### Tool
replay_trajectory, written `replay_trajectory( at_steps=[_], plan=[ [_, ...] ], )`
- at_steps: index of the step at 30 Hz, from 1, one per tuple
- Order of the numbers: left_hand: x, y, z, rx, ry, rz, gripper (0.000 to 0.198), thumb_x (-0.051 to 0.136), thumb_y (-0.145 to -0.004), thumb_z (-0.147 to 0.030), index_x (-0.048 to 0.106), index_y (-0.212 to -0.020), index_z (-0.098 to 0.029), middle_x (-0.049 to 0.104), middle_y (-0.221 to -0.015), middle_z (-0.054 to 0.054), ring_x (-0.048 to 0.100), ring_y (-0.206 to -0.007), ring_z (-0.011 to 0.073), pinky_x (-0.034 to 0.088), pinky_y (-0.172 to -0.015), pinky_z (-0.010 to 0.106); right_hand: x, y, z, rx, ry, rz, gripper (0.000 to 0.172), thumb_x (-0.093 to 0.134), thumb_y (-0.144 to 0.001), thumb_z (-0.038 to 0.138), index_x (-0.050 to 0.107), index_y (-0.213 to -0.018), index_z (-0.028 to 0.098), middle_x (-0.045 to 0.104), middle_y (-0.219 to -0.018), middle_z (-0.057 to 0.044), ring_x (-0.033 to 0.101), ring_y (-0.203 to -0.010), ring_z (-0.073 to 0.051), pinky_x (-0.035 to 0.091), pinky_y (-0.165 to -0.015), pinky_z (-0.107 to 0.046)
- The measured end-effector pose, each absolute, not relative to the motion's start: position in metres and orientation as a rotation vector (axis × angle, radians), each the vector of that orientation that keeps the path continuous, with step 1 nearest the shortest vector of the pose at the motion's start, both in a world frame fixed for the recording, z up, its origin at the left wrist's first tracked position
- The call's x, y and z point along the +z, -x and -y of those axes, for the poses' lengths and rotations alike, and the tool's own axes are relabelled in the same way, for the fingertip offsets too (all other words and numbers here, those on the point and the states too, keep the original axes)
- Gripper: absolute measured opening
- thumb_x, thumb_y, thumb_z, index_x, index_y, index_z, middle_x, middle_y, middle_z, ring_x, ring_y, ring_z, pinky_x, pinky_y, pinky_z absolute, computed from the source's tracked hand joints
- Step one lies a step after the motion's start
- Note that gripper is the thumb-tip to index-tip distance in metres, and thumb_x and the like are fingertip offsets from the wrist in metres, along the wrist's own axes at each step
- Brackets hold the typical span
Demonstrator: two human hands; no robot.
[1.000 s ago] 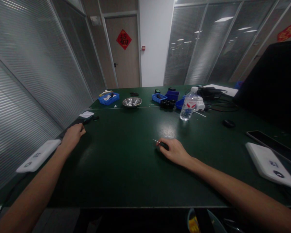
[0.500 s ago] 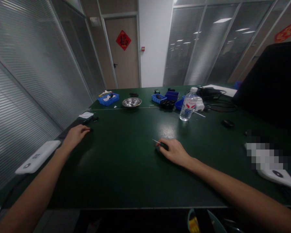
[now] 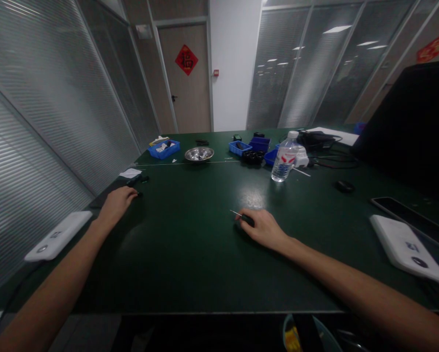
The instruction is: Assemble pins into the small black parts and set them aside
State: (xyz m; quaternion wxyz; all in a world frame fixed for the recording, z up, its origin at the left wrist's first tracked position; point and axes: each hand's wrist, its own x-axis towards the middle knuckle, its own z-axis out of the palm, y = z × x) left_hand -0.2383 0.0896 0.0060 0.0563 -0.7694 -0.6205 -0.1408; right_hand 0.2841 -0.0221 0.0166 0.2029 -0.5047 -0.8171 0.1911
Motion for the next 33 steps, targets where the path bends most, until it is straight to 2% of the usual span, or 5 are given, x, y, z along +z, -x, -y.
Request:
replay_trajectory(
  at_steps=[13,19,22,28,33],
  plan=[
    [0.010,0.231,-0.090,-0.356,2.314,1.956,0.035,0.045,-0.091,-0.033,0.073,-0.106,-0.017,0.070,-0.113,0.015,0.063,-0.108,0.0327,0.046,-0.099,0.042,0.014,-0.285,0.022,0.522,1.406,2.282,0.024,0.054,-0.095,0.028,0.070,-0.111,0.021,0.071,-0.085,-0.002,0.060,-0.068,-0.015,0.041,-0.063,-0.025],
    [0.014,0.223,-0.090,-0.524,2.406,1.959,0.033,0.053,-0.091,-0.040,0.073,-0.103,-0.018,0.069,-0.119,0.013,0.063,-0.112,0.0317,0.048,-0.098,0.040,0.018,-0.285,0.023,0.534,1.423,2.297,0.024,0.054,-0.096,0.031,0.069,-0.112,0.022,0.070,-0.084,-0.002,0.060,-0.067,-0.015,0.040,-0.061,-0.025],
    [0.016,0.184,-0.081,-0.596,2.639,1.987,0.031,0.058,-0.092,-0.043,0.073,-0.107,-0.020,0.071,-0.114,0.008,0.065,-0.106,0.0282,0.050,-0.093,0.038,0.020,-0.284,0.025,0.520,1.404,2.310,0.023,0.055,-0.097,0.033,0.069,-0.112,0.022,0.070,-0.088,-0.003,0.060,-0.070,-0.015,0.040,-0.062,-0.025],
    [0.013,0.043,-0.021,-0.784,3.326,1.633,0.029,0.068,-0.091,-0.042,0.070,-0.113,-0.023,0.071,-0.107,0.006,0.065,-0.090,0.0190,0.049,-0.077,0.031,0.018,-0.277,0.033,0.503,1.209,2.399,0.020,0.055,-0.098,0.036,0.066,-0.106,0.021,0.067,-0.080,0.000,0.058,-0.066,-0.013,0.039,-0.064,-0.025],
    [0.007,-0.014,0.012,-1.009,3.500,1.484,0.034,0.076,-0.086,-0.034,0.067,-0.118,-0.025,0.072,-0.102,0.005,0.067,-0.092,0.0193,0.047,-0.073,0.031,0.016,-0.273,0.039,0.485,1.066,2.475,0.016,0.053,-0.099,0.031,0.066,-0.101,0.021,0.069,-0.087,-0.002,0.060,-0.071,-0.013,0.039,-0.067,-0.025]
  ],
)
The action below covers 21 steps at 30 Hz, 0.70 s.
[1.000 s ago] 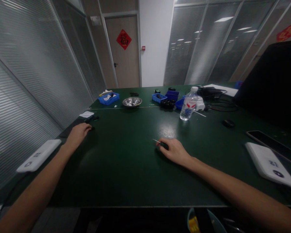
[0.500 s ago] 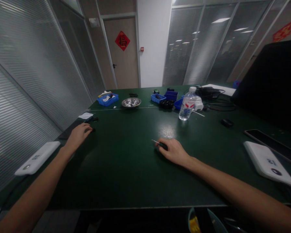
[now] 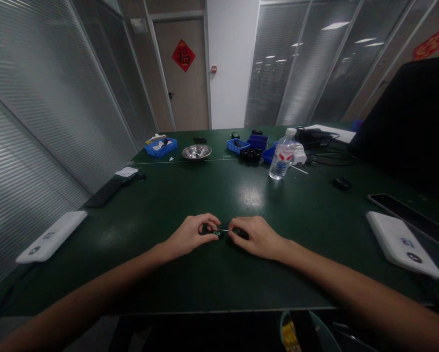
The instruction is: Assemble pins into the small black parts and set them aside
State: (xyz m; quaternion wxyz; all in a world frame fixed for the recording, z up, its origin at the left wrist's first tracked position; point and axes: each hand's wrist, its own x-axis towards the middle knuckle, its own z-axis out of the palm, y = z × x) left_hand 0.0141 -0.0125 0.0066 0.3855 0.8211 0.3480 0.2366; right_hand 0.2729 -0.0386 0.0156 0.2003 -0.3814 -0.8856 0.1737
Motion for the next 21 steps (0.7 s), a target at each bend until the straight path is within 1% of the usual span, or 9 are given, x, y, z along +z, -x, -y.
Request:
replay_trajectory(
  at_steps=[4,8,13,19,21],
  plan=[
    [0.0040,-0.0125,0.0139,0.628,-2.129,-0.916,0.032,0.076,-0.087,-0.034,0.068,-0.117,-0.026,0.071,-0.105,0.006,0.066,-0.093,0.0200,0.049,-0.076,0.033,0.0160,-0.2735,0.0375,0.467,1.057,2.511,0.014,0.056,-0.096,0.028,0.067,-0.100,0.021,0.070,-0.090,-0.002,0.060,-0.071,-0.014,0.039,-0.067,-0.026],
    [0.0053,-0.0087,0.0132,0.599,-2.196,-0.905,0.030,0.073,-0.089,-0.032,0.068,-0.118,-0.026,0.069,-0.109,0.005,0.065,-0.094,0.0193,0.051,-0.078,0.032,0.0188,-0.2735,0.0358,0.455,1.066,2.535,0.013,0.057,-0.095,0.028,0.067,-0.096,0.021,0.069,-0.088,-0.002,0.060,-0.071,-0.014,0.038,-0.066,-0.026],
    [0.0047,-0.0089,0.0145,0.603,-2.243,-0.883,0.025,0.071,-0.092,-0.031,0.069,-0.115,-0.025,0.069,-0.106,0.005,0.064,-0.094,0.0192,0.050,-0.080,0.032,0.0227,-0.2720,0.0363,0.463,1.098,2.563,0.012,0.057,-0.093,0.027,0.067,-0.092,0.021,0.068,-0.086,-0.002,0.059,-0.070,-0.014,0.038,-0.065,-0.026],
    [0.0059,-0.0085,0.0151,0.602,-2.281,-0.833,0.019,0.071,-0.093,-0.032,0.072,-0.111,-0.025,0.070,-0.105,0.006,0.064,-0.096,0.0203,0.050,-0.084,0.034,0.0205,-0.2723,0.0377,0.475,1.104,2.554,0.013,0.056,-0.095,0.028,0.067,-0.096,0.021,0.069,-0.088,-0.002,0.061,-0.071,-0.014,0.039,-0.066,-0.026],
    [0.0065,-0.0081,0.0156,0.608,-2.280,-0.825,0.019,0.070,-0.093,-0.032,0.072,-0.111,-0.025,0.070,-0.105,0.005,0.064,-0.095,0.0196,0.050,-0.082,0.033,0.0183,-0.2722,0.0375,0.489,1.100,2.534,0.014,0.056,-0.096,0.030,0.067,-0.097,0.021,0.069,-0.088,-0.002,0.060,-0.071,-0.014,0.039,-0.066,-0.026]
  ],
)
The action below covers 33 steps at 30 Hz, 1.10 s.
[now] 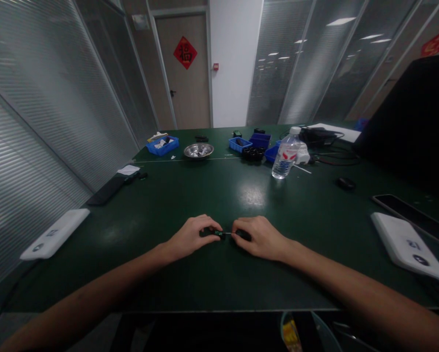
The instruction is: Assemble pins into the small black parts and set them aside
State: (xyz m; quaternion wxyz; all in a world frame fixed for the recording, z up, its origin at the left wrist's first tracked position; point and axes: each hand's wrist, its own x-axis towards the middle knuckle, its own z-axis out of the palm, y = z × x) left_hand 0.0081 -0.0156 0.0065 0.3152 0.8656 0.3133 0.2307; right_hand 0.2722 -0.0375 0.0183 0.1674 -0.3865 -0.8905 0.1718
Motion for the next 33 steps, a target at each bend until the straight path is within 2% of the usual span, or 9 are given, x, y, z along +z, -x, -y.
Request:
replay_trajectory(
  at_steps=[3,6,10,19,22,27,33],
  plan=[
    [0.006,-0.007,0.017,0.671,-2.262,-0.801,0.022,0.067,-0.095,-0.032,0.072,-0.116,-0.024,0.070,-0.107,0.006,0.065,-0.092,0.0186,0.051,-0.078,0.031,0.016,-0.271,0.038,0.525,1.078,2.471,0.016,0.054,-0.099,0.030,0.067,-0.100,0.021,0.068,-0.087,-0.002,0.060,-0.072,-0.014,0.040,-0.067,-0.026],
    [0.005,-0.005,0.018,0.781,-2.263,-0.727,0.026,0.064,-0.097,-0.029,0.072,-0.121,-0.022,0.069,-0.110,0.008,0.065,-0.098,0.0190,0.053,-0.083,0.032,0.015,-0.270,0.039,0.525,1.038,2.453,0.018,0.051,-0.100,0.029,0.067,-0.102,0.020,0.067,-0.088,-0.002,0.060,-0.073,-0.014,0.041,-0.068,-0.026],
    [0.005,-0.004,0.019,0.833,-2.323,-0.631,0.024,0.063,-0.098,-0.024,0.075,-0.119,-0.020,0.069,-0.107,0.009,0.066,-0.097,0.0181,0.054,-0.086,0.032,0.016,-0.269,0.043,0.442,1.001,2.502,0.018,0.051,-0.101,0.030,0.066,-0.103,0.020,0.066,-0.090,-0.003,0.059,-0.072,-0.014,0.040,-0.066,-0.027],
    [0.010,-0.009,0.028,1.219,-2.260,-0.567,0.023,0.071,-0.092,-0.018,0.076,-0.114,-0.020,0.073,-0.101,0.008,0.069,-0.091,0.0172,0.057,-0.079,0.029,0.016,-0.262,0.053,0.654,0.892,2.224,0.017,0.051,-0.103,0.031,0.063,-0.098,0.019,0.063,-0.083,0.001,0.058,-0.072,-0.012,0.042,-0.066,-0.024],
    [0.009,-0.009,0.028,1.171,-2.296,-0.561,0.025,0.070,-0.092,-0.016,0.075,-0.117,-0.020,0.072,-0.103,0.008,0.069,-0.092,0.0170,0.057,-0.079,0.029,0.019,-0.264,0.052,0.577,0.898,2.308,0.018,0.050,-0.103,0.031,0.062,-0.099,0.019,0.063,-0.085,0.000,0.056,-0.069,-0.011,0.040,-0.064,-0.024],
    [0.008,-0.008,0.026,0.907,-2.366,-0.517,0.025,0.067,-0.095,-0.019,0.075,-0.119,-0.018,0.071,-0.104,0.009,0.068,-0.093,0.0172,0.056,-0.082,0.030,0.023,-0.267,0.051,0.251,0.927,2.594,0.021,0.047,-0.103,0.030,0.064,-0.105,0.019,0.065,-0.089,-0.004,0.056,-0.069,-0.013,0.035,-0.060,-0.026],
    [0.008,-0.010,0.028,0.935,-2.317,-0.530,0.026,0.067,-0.095,-0.019,0.074,-0.120,-0.019,0.071,-0.106,0.009,0.068,-0.096,0.0171,0.056,-0.084,0.029,0.018,-0.261,0.055,0.458,0.922,2.427,0.020,0.048,-0.104,0.031,0.064,-0.106,0.019,0.066,-0.092,-0.002,0.060,-0.073,-0.012,0.041,-0.066,-0.025]
  ],
)
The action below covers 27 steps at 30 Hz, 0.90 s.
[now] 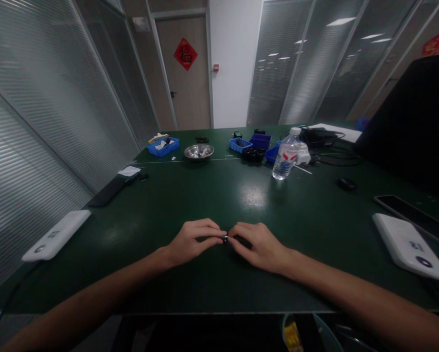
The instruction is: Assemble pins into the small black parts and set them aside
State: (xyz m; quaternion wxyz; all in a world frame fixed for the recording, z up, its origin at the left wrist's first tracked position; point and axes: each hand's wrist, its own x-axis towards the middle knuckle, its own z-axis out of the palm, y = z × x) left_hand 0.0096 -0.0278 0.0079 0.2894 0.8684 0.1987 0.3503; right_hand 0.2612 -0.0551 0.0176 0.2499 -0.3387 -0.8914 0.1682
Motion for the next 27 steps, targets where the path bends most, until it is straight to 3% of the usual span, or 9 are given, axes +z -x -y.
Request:
replay_trajectory(
  at_steps=[4,12,18,27],
  plan=[
    [0.006,-0.010,0.027,0.964,-2.263,-0.545,0.029,0.068,-0.094,-0.021,0.072,-0.123,-0.020,0.071,-0.109,0.008,0.068,-0.098,0.0176,0.055,-0.087,0.030,0.013,-0.258,0.055,0.588,0.916,2.282,0.017,0.051,-0.103,0.030,0.064,-0.103,0.019,0.066,-0.088,-0.001,0.060,-0.073,-0.012,0.042,-0.067,-0.024],
    [0.008,-0.010,0.017,0.611,-2.359,-0.718,0.040,0.066,-0.097,-0.025,0.063,-0.137,-0.027,0.069,-0.113,0.006,0.062,-0.106,0.0196,0.051,-0.093,0.034,0.007,-0.263,0.041,0.462,1.101,2.404,0.018,0.052,-0.102,0.030,0.067,-0.104,0.020,0.067,-0.088,-0.001,0.061,-0.075,-0.014,0.040,-0.067,-0.025],
    [0.008,-0.010,0.016,0.566,-2.476,-0.757,0.036,0.064,-0.097,-0.027,0.066,-0.133,-0.027,0.063,-0.116,0.008,0.057,-0.111,0.0216,0.048,-0.097,0.037,0.013,-0.265,0.040,0.193,1.235,2.592,0.021,0.052,-0.101,0.033,0.068,-0.111,0.024,0.064,-0.101,-0.003,0.058,-0.072,-0.013,0.034,-0.059,-0.026],
    [0.010,-0.008,0.017,0.617,-2.439,-0.789,0.038,0.066,-0.095,-0.028,0.064,-0.133,-0.024,0.061,-0.121,0.010,0.056,-0.113,0.0239,0.049,-0.098,0.040,0.015,-0.272,0.035,0.175,1.365,2.531,0.018,0.055,-0.100,0.033,0.065,-0.109,0.022,0.064,-0.100,-0.005,0.059,-0.072,-0.015,0.035,-0.058,-0.027]
  ],
)
